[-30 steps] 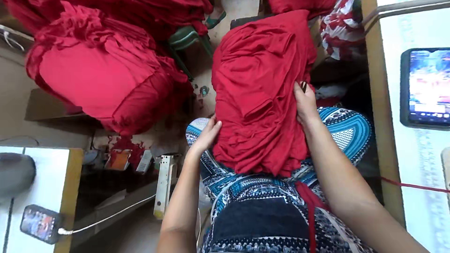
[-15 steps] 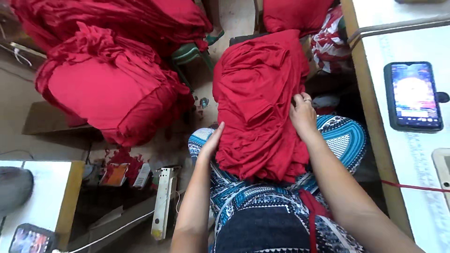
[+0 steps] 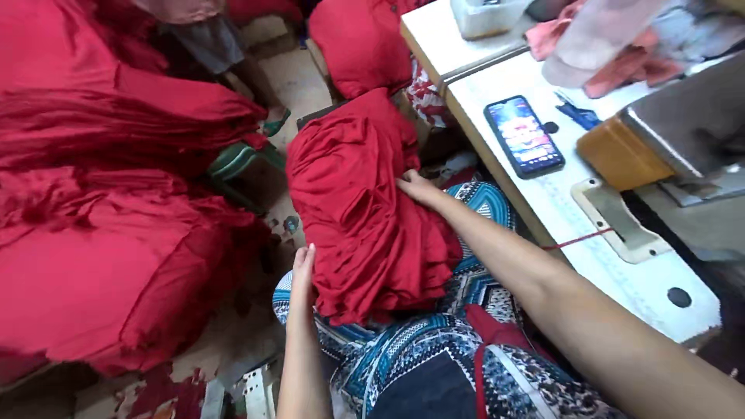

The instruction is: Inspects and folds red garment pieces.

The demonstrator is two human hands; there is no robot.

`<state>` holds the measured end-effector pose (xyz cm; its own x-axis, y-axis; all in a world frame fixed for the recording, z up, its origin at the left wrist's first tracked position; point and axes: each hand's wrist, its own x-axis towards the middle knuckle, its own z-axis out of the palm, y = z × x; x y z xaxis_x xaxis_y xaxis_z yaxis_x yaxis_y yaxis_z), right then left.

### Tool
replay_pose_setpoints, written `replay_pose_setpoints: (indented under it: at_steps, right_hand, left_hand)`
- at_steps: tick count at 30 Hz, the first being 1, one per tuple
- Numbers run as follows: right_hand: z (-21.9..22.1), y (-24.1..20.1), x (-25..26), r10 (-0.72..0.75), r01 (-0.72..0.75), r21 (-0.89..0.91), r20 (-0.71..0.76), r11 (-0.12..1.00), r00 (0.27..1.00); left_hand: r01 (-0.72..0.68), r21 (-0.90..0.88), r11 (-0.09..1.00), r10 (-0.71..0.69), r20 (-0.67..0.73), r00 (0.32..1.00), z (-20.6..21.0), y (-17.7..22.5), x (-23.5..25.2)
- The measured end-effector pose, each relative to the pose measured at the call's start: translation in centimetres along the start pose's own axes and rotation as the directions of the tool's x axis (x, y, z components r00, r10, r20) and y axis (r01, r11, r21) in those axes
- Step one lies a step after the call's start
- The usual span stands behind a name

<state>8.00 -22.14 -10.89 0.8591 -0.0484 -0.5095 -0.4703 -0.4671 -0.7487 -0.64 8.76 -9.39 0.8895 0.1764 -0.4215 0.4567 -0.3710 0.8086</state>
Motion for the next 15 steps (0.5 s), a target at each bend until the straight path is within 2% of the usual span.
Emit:
replay_pose_setpoints:
  at_steps: [2,4,7,10,11,13,15]
  right_hand:
    - [0.1,-0.6,-0.4,0.010,-0.010,-0.037,-0.002,0.999,1.000]
    - [0.1,-0.9,-0.6,0.003,-0.004,-0.064,-0.013,0.998,1.000]
    - [-0.3,-1.1,-0.8,0.006,-0.005,-0.083,0.011,0.997,1.000]
    - [-0.1,-0.5,-0.2,-0.011,0.011,-0.085,0.002,0.996,1.000]
    - [0.1,-0.4,0.0,-0.018,0.018,-0.091,-0.002,0.996,1.000]
    - [0.2,-0.2,0.1,-0.015,0.014,-0.102,-0.005,0.995,1.000]
    - [0.1,-0.2,0.2,-0.002,0.002,-0.111,0.003,0.994,1.000]
  left_hand:
    - [0.006,0.090,0.996,-0.013,0.076,0.997,-0.7,-0.6,-0.8]
    - [0.002,0.085,0.996,-0.017,0.175,0.984,-1.6,-1.3,-2.8]
    - [0.021,-0.044,0.999,-0.011,0.221,0.975,-2.7,-2.7,-6.5]
    - [0.036,-0.187,0.982,0.027,0.323,0.946,-3.6,-5.3,-8.9]
    - [0.022,-0.142,0.990,0.027,0.337,0.941,-3.5,-5.9,-9.5]
    - [-0.043,0.086,0.995,0.016,0.289,0.957,-1.6,-6.1,-10.7]
    - [-0.093,0.269,0.959,0.050,0.159,0.986,1.1,-6.2,-11.3]
